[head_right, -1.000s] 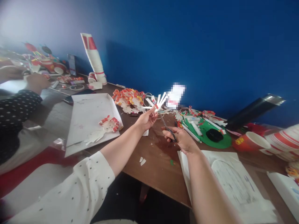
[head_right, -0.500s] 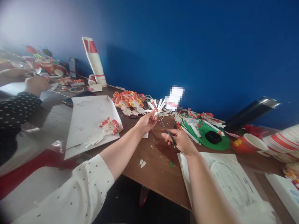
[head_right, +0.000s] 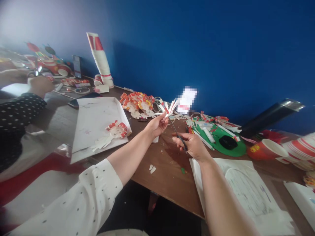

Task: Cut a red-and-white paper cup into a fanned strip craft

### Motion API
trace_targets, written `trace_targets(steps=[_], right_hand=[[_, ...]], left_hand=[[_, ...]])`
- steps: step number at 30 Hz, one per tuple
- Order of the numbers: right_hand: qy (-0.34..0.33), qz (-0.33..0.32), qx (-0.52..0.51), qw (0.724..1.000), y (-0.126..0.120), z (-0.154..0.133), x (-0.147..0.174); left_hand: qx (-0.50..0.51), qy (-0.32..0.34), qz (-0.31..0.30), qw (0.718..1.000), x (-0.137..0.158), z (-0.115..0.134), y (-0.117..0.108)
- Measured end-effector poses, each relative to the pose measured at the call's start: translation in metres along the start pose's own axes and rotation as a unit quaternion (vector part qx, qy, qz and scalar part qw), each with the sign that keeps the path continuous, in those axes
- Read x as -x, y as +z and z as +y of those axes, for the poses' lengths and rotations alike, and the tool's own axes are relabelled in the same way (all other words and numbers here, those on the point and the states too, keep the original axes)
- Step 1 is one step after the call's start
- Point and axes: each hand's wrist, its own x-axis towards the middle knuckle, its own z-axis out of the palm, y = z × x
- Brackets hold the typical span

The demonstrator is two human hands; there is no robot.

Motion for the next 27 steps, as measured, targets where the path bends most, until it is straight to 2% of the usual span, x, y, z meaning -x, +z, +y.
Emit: trace_targets(steps=[16,27], right_hand=[[-0.013,0.040,0.024,0.999,0.009,-0.011,0.004],[-0.005,0.041,0.031,0.999,0.003,-0.013,0.006]], left_hand=[[0.029,-0.003,0.012,0.999,0.003,0.001,0.004],[-0.020,0.080,0.036,0.996,0.001,-0.001,0.004]])
